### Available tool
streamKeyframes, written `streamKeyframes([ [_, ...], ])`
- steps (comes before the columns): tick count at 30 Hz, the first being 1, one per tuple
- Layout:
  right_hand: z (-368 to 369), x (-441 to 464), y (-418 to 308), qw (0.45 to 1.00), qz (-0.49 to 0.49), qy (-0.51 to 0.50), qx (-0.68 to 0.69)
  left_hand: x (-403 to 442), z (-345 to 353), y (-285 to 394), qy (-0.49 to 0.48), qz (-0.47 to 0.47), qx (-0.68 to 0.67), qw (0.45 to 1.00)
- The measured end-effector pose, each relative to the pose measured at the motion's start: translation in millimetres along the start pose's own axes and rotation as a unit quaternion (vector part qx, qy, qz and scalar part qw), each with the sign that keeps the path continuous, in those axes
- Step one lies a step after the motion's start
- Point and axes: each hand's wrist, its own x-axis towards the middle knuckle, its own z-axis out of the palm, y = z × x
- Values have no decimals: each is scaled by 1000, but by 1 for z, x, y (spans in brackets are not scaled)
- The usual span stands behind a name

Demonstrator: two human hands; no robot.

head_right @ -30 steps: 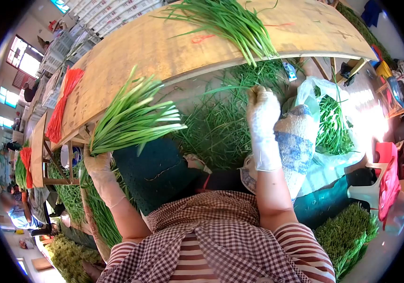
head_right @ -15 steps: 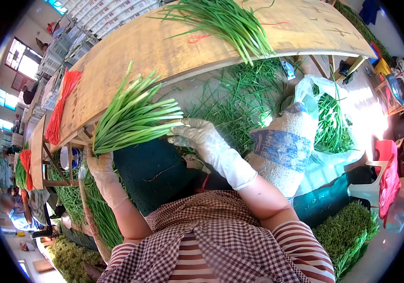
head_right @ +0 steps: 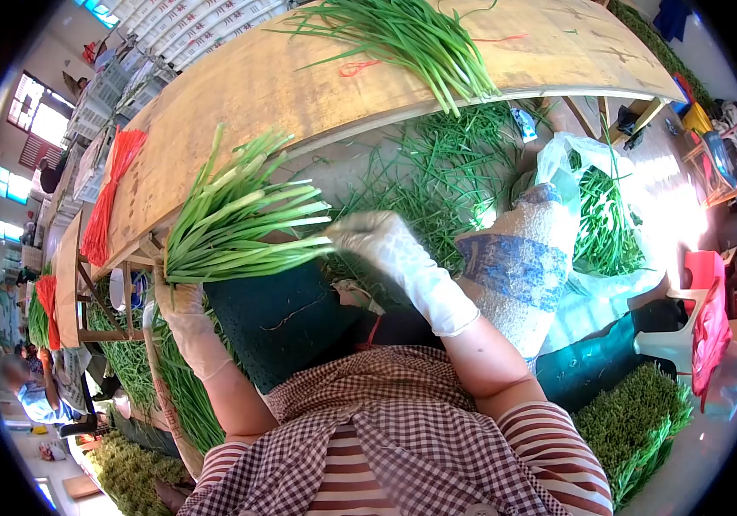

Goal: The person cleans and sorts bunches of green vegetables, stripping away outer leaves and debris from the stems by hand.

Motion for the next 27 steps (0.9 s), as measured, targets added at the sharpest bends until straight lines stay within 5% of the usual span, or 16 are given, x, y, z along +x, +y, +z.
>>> streamKeyframes([
  [2,-4,2,-6,994,-31,77,-77,-1,1,0,-10,-21,-23,999],
  [9,13,-20,-34,967,50,-164,186,1,-5,-20,-113,-38,-27,992],
  [10,7,-18,-34,993,43,-103,27,1,-6,-16,-136,-33,-20,990],
  [12,-36,0,-14,971,-184,-133,77,-3,3,-6,-38,14,-3,999],
  [14,-54,-8,-39,952,-189,-12,239,-10,18,0,90,52,58,993],
  [16,-66,-8,-48,966,-183,174,52,-1,-6,18,41,18,47,998],
  [17,-70,-10,-46,961,-143,189,-140,2,-13,21,33,15,56,998],
  [20,-39,-13,-49,956,-150,179,-176,8,-18,25,-28,-77,7,997],
  [22,-23,-21,-59,988,-135,56,-42,4,-5,15,-30,-27,73,997],
  [27,2,-33,-67,975,-209,9,-74,-3,8,2,-41,-51,70,995],
])
